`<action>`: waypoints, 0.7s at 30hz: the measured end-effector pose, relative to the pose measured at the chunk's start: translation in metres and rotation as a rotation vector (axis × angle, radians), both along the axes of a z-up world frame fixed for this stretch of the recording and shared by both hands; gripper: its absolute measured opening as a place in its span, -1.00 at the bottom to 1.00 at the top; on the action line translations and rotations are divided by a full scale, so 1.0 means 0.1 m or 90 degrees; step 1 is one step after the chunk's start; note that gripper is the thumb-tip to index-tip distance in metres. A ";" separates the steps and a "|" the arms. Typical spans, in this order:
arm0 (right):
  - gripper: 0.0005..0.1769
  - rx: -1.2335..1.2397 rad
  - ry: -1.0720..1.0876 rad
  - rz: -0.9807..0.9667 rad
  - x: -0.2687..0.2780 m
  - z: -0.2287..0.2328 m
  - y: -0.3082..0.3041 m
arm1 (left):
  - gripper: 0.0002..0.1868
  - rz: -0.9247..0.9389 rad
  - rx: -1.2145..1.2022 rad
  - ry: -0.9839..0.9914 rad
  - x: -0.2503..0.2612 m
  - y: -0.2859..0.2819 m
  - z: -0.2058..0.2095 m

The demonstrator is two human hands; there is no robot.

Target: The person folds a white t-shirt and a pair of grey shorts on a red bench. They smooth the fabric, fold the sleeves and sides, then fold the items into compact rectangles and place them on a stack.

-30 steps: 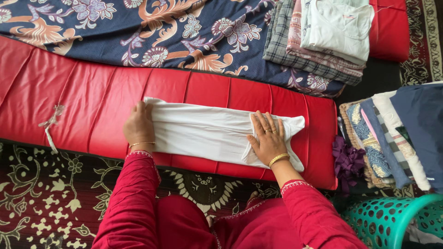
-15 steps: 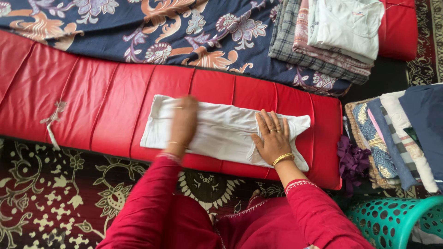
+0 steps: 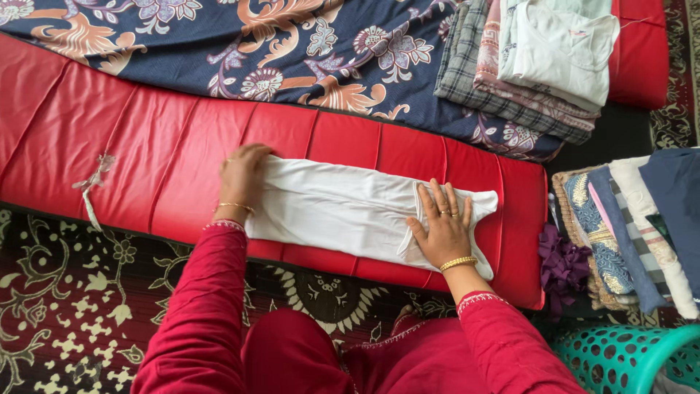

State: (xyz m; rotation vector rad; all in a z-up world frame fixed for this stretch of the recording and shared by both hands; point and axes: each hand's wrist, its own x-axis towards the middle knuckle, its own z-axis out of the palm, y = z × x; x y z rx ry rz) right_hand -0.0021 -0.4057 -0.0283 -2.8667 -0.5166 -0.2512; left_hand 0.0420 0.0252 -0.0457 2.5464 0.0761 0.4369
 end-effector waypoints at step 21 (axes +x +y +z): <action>-0.19 0.009 -0.008 0.005 -0.01 0.00 -0.01 | -0.65 0.069 -0.140 0.109 0.53 0.45 -0.33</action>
